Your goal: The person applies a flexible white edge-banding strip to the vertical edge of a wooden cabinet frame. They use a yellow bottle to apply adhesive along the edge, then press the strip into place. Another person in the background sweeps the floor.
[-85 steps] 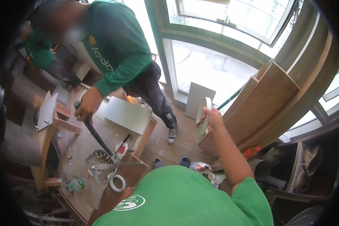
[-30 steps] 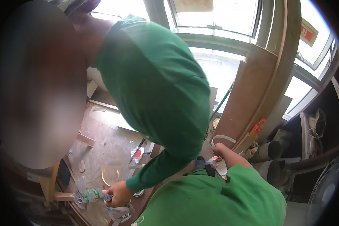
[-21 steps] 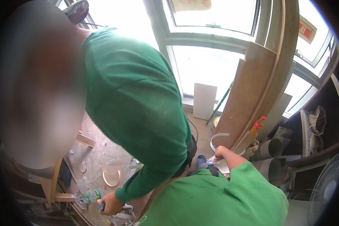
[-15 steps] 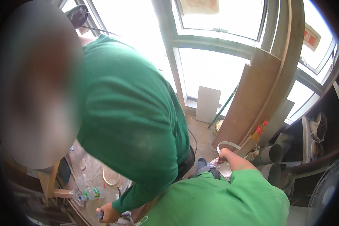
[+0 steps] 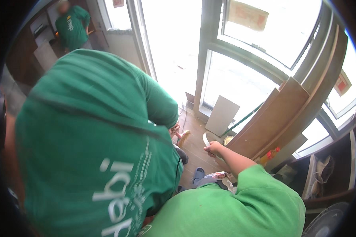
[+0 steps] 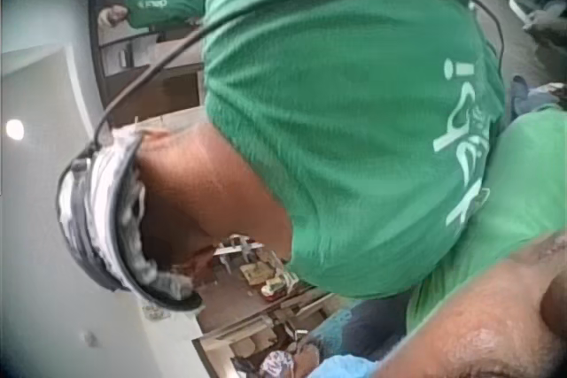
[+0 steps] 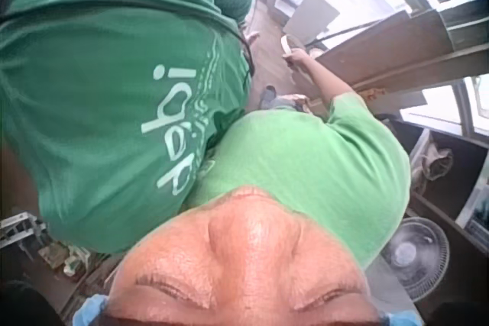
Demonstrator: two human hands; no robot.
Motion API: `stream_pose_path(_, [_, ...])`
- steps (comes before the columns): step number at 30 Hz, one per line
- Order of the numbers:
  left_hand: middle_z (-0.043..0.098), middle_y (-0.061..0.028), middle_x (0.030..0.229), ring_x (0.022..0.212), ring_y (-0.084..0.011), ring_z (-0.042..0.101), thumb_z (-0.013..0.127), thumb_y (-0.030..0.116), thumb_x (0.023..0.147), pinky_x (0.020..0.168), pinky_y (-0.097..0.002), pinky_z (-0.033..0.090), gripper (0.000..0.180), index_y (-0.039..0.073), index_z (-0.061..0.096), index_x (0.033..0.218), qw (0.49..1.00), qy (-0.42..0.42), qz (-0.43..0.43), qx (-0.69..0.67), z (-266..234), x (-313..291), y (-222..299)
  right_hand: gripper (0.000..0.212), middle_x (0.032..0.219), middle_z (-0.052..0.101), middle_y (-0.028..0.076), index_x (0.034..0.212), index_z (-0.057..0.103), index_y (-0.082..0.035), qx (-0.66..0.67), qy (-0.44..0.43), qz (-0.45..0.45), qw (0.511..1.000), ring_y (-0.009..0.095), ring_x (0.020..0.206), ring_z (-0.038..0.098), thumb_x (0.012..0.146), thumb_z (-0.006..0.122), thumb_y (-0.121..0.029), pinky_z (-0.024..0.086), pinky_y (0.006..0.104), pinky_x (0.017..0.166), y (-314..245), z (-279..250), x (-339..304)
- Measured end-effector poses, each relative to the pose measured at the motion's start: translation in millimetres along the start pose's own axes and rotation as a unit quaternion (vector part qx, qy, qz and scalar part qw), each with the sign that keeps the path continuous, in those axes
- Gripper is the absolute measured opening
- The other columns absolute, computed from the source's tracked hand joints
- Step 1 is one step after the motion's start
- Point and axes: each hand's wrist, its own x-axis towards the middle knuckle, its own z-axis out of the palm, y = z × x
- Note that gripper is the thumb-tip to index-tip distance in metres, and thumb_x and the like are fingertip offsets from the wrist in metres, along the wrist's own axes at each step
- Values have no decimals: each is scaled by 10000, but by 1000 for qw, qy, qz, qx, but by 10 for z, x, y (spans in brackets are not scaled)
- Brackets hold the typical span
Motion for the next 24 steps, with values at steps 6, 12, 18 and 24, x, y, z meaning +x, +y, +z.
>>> stream_pose_path(6, [707,-167,868,817,-313,678,625,428,916,719,-406,531,420,15,702,901,1000,-19,10,13,184,-55,72,97,657,602,52,931,640,-67,-161,-32,-14,986,155,530,564,849,691,-74,415,302,437,-127,332,31])
stream_pose_path(12, [707,-172,875,830,-323,677,622,438,914,728,-411,530,429,17,703,904,999,-36,20,26,307,-142,104,280,636,598,60,805,653,-35,-232,-29,59,970,171,529,572,876,748,-289,452,341,471,194,355,-45])
stream_pose_path(18, [707,-177,881,844,-333,677,618,448,911,738,-416,530,438,18,704,908,996,-65,30,51,452,-137,207,303,720,687,92,917,728,-11,-357,-24,58,932,232,600,660,866,722,-309,524,379,553,573,49,10])
stream_pose_path(24, [707,-182,888,857,-342,676,614,458,908,747,-421,530,447,20,706,912,989,-117,46,83,850,-25,424,309,778,706,126,950,731,-11,-369,2,44,928,251,658,695,863,712,-308,560,384,616,480,-67,40])
